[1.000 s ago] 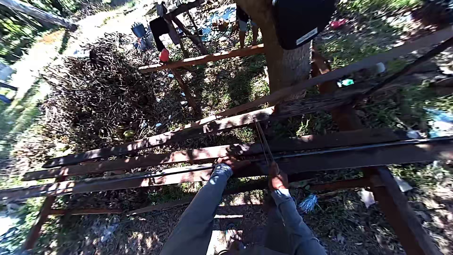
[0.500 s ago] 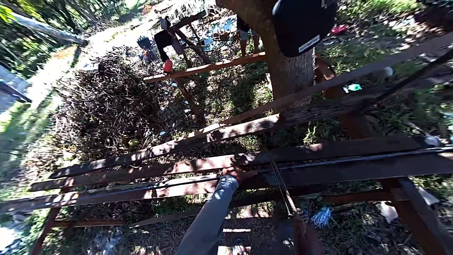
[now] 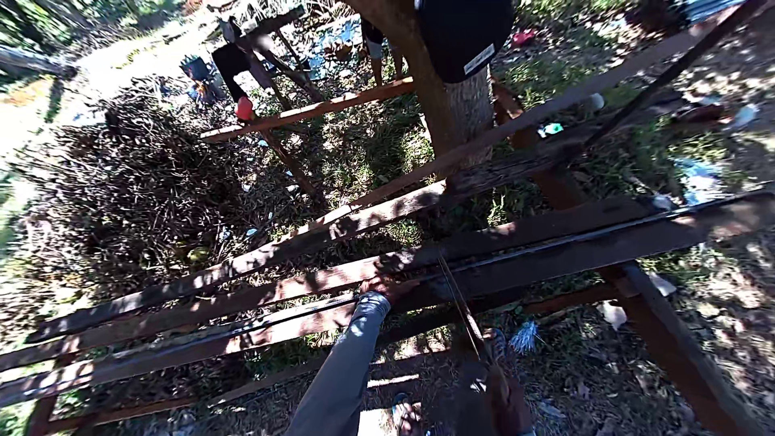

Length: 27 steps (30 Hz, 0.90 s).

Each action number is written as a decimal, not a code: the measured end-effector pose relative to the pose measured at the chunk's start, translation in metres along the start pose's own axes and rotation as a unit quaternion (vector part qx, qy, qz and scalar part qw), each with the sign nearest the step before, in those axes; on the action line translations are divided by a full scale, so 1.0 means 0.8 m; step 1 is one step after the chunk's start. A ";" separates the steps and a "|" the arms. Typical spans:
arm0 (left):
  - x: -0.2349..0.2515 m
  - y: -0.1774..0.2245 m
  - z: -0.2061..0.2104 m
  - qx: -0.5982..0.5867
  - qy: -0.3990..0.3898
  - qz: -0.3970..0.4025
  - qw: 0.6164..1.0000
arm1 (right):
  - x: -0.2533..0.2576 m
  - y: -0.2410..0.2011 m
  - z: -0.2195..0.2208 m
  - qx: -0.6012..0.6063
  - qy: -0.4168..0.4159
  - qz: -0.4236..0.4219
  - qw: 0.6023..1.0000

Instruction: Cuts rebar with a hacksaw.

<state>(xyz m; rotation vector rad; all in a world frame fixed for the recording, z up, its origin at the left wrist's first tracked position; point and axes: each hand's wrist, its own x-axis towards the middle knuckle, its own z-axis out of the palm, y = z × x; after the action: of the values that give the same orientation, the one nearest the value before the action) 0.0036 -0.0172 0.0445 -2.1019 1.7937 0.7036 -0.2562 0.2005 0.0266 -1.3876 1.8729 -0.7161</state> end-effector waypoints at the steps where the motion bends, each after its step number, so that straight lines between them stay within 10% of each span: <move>1: 0.000 0.000 0.000 -0.002 -0.001 -0.001 1.000 | -0.006 0.003 -0.005 0.003 -0.009 0.006 1.000; 9: -0.005 0.002 -0.003 -0.005 -0.004 -0.003 1.000 | 0.165 -0.100 0.050 0.079 0.053 0.050 0.994; 19: -0.014 0.005 -0.009 -0.016 -0.009 0.003 1.000 | -0.005 0.015 0.008 -0.027 0.040 -0.003 0.999; 27: 0.002 0.000 0.026 0.018 0.011 -0.001 1.000 | 0.161 -0.077 0.052 0.090 0.019 0.087 0.992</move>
<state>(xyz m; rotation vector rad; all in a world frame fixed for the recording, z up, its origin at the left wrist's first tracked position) 0.0003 -0.0075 0.0259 -2.0947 1.8023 0.6458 -0.2126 0.0589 0.0224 -1.0902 1.8807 -0.8056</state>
